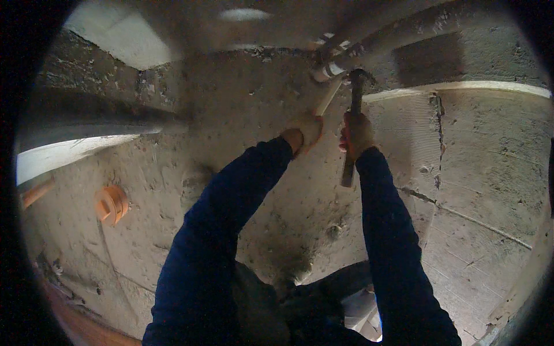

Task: The person uses a hammer and chisel to break a concrete floor around a white pipe. They repeatedly strike the chisel to chip away the concrete, creating a hole around the pipe.

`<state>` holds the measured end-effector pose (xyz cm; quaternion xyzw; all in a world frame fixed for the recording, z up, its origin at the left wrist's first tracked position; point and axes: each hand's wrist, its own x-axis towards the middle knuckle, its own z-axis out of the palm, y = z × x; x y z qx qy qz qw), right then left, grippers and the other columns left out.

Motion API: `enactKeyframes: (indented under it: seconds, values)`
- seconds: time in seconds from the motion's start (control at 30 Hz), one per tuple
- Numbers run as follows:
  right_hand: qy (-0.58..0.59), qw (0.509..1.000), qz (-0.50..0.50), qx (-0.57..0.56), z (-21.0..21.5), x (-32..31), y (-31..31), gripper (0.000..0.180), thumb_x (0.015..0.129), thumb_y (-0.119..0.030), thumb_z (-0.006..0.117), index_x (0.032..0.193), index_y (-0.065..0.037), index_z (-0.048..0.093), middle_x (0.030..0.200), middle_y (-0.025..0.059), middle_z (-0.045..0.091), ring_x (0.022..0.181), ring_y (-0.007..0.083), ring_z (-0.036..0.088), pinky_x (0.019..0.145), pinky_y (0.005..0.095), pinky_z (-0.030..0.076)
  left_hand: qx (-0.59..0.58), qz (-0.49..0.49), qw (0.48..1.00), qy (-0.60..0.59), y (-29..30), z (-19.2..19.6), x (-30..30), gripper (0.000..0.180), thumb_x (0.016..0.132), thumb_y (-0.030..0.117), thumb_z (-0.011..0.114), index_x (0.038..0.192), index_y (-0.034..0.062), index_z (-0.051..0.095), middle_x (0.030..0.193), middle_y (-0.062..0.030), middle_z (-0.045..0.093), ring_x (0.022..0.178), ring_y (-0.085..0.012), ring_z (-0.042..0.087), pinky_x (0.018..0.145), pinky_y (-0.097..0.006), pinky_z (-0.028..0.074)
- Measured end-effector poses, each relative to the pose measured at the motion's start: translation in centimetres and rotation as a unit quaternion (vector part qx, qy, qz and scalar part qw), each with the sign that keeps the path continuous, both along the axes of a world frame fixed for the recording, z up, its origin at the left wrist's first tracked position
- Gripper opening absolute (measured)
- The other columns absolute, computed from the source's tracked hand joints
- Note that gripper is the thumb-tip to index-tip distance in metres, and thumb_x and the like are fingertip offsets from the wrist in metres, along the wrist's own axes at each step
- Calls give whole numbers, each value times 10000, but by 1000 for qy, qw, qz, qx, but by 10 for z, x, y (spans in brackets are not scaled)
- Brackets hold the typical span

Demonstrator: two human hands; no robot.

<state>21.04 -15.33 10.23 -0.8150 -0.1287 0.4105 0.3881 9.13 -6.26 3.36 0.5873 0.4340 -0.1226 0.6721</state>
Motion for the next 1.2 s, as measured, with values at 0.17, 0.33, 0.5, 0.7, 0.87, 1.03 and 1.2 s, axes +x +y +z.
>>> enactKeyframes:
  seconds: [0.17, 0.33, 0.5, 0.7, 0.87, 1.03, 1.2]
  values:
    - [-11, 977, -112, 183, 16, 9, -17, 233, 983, -326, 570, 1041, -116, 489, 644, 36, 497, 471, 175, 503, 413, 353, 412, 326, -194, 919, -105, -12, -52, 6, 262, 888, 225, 587, 1070, 45, 641, 996, -175, 692, 924, -357, 684, 783, -444, 552]
    - [13, 860, -213, 462, -6, 18, 1, 217, 969, -326, 597, 1009, -136, 500, 652, 37, 499, 481, 186, 519, 425, 362, 443, 444, -86, 797, -400, -10, -67, 7, 260, 955, 393, 439, 909, 186, 589, 680, -62, 564, 527, -265, 498, 468, -434, 390]
    - [-65, 989, -73, 107, -23, 18, -7, 266, 977, -359, 558, 1033, -100, 569, 663, 24, 498, 490, 179, 496, 437, 373, 424, 290, -393, 869, -79, -4, -51, 17, 246, 865, 249, 624, 1054, 93, 642, 950, -93, 690, 902, -293, 662, 786, -394, 530]
    - [-56, 941, -168, 290, 31, 19, -18, 241, 992, -359, 539, 1025, -122, 512, 650, 36, 517, 486, 194, 529, 433, 357, 455, 263, -265, 921, -110, -9, -25, -2, 166, 949, 247, 499, 1008, 132, 603, 739, -45, 630, 708, -230, 639, 621, -374, 516]
    - [32, 915, -244, 319, 8, 3, 12, 227, 972, -313, 551, 1088, -120, 528, 654, 27, 501, 462, 176, 473, 430, 370, 428, -208, 72, 969, -114, -6, 1, -10, 287, 982, 415, 437, 829, 197, 544, 577, -14, 528, 402, -205, 463, 370, -362, 351]
    - [212, 960, -147, 111, 9, 30, -21, 310, 998, -428, 467, 1104, -146, 537, 691, 11, 501, 504, 201, 518, 441, 370, 396, -213, 39, 965, -147, -8, -11, -10, 373, 996, 508, 404, 794, 230, 549, 565, 6, 529, 348, -179, 417, 327, -356, 308]
    - [39, 920, -196, 338, 6, 17, -23, 368, 985, -469, 479, 1072, -118, 549, 675, 20, 509, 487, 195, 501, 455, 384, 426, -295, 127, 936, -147, -8, -13, -8, 401, 999, 543, 404, 794, 225, 538, 566, -1, 533, 371, -178, 441, 346, -373, 343]
